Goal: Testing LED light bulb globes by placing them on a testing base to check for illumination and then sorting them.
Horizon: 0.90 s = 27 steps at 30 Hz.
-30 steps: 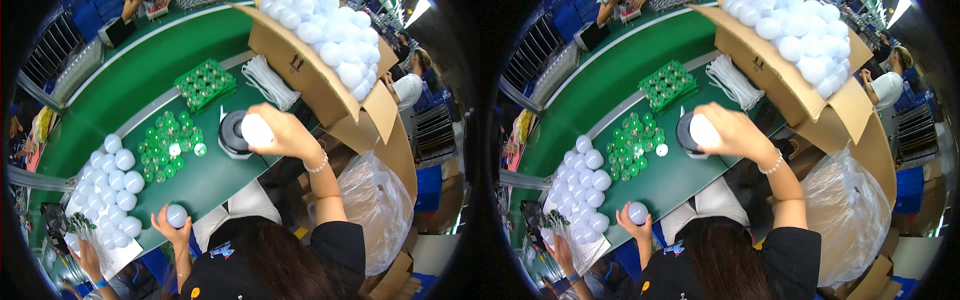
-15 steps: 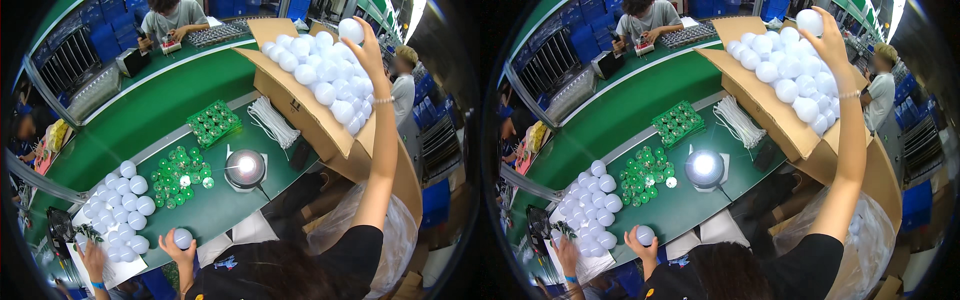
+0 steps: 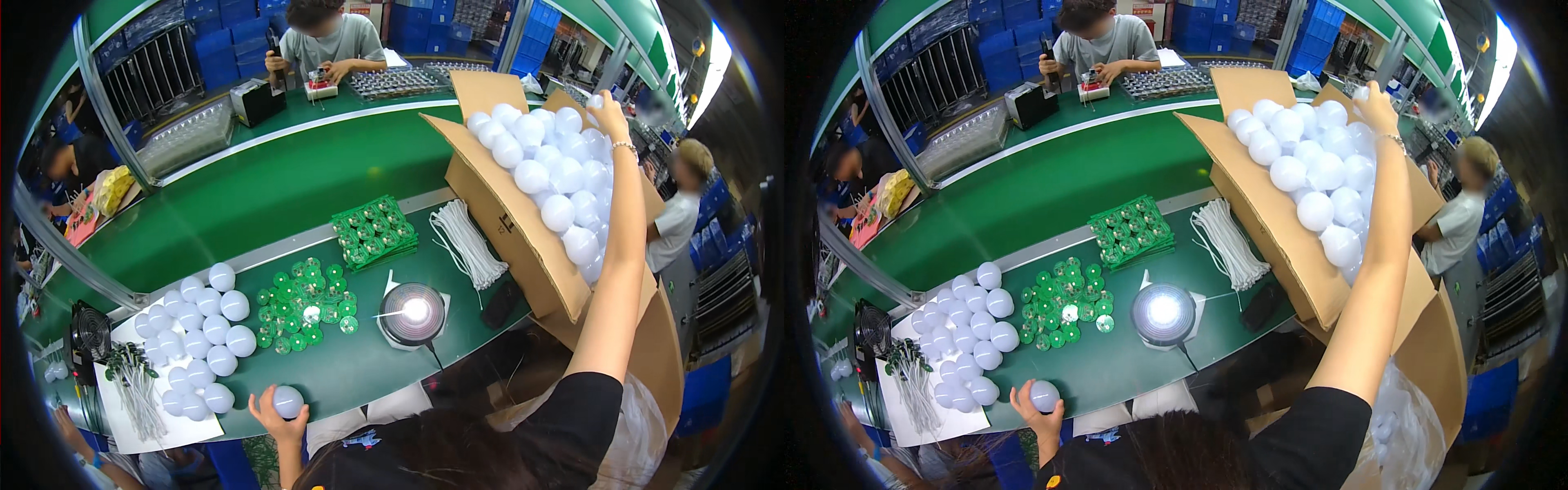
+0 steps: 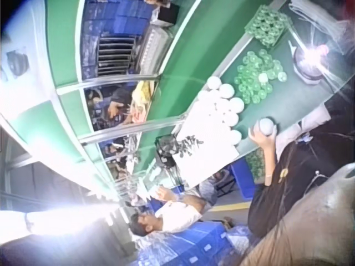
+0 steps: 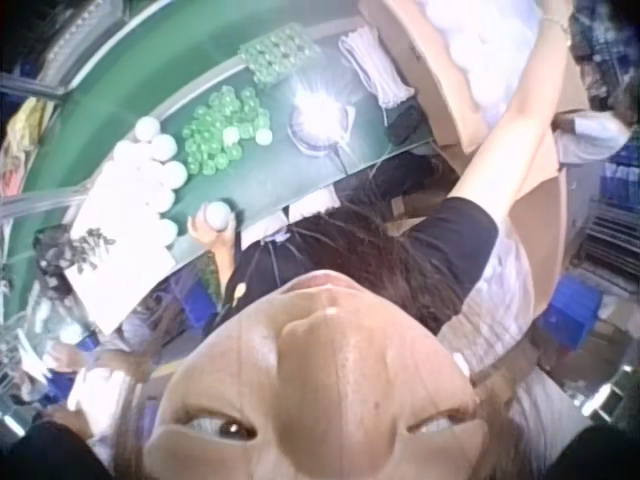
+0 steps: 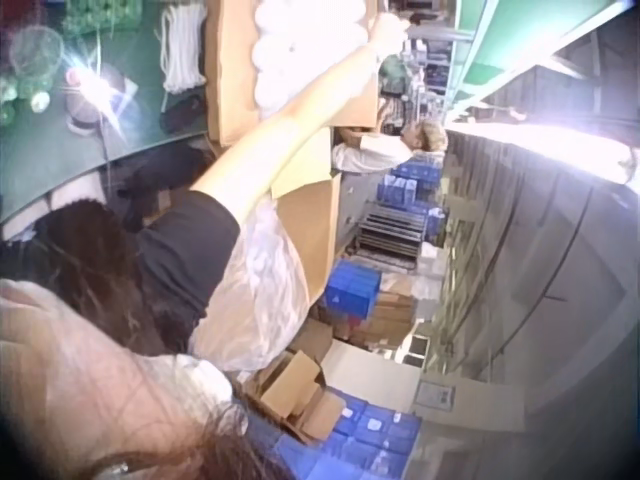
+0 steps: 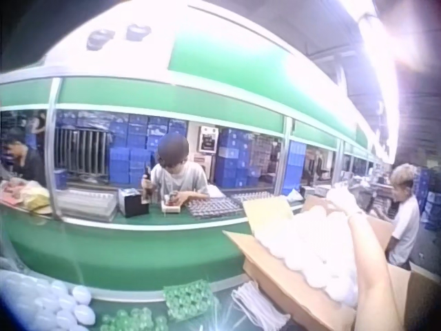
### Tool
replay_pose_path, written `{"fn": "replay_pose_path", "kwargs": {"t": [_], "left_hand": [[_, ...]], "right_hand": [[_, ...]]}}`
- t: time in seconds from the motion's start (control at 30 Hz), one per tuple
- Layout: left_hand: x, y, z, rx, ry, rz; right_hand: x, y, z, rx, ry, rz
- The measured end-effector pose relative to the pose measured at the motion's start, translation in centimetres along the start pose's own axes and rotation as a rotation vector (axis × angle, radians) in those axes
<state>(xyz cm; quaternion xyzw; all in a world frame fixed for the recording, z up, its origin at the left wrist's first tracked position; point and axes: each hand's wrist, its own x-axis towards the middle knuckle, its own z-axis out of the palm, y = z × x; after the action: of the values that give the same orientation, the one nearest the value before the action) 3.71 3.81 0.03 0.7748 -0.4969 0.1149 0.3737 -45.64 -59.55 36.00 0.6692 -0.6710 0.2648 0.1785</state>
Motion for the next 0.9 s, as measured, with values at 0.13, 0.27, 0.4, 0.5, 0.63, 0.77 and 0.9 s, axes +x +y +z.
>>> {"fn": "replay_pose_path", "kwargs": {"t": [0.13,0.27,0.4,0.5,0.63,0.77,0.9], "left_hand": [[-0.2,0.0,0.2,0.031,0.011,-0.041],[-0.1,-0.1,0.3,0.051,0.041,-0.009],[-0.1,0.1,0.3,0.050,0.055,-0.020],[-0.1,0.2,0.2,0.050,0.036,-0.055],[-0.1,0.1,0.2,0.074,0.042,-0.010],[-0.2,-0.1,0.3,0.080,0.051,-0.006],[-0.3,-0.1,0.4,0.068,0.064,-0.018]], "right_hand": [[0.7,0.6,0.3,-0.088,-0.252,0.103],[1.9,1.8,1.7,-0.171,-0.382,0.088],[2.9,2.7,3.0,-0.136,-0.402,0.118],[3.3,2.7,3.2,-0.132,-0.410,0.111],[3.0,2.1,2.6,-0.118,-0.426,0.025],[1.9,1.1,1.7,-0.164,-0.383,0.017],[1.4,0.6,1.0,-0.149,-0.387,0.002]]}}
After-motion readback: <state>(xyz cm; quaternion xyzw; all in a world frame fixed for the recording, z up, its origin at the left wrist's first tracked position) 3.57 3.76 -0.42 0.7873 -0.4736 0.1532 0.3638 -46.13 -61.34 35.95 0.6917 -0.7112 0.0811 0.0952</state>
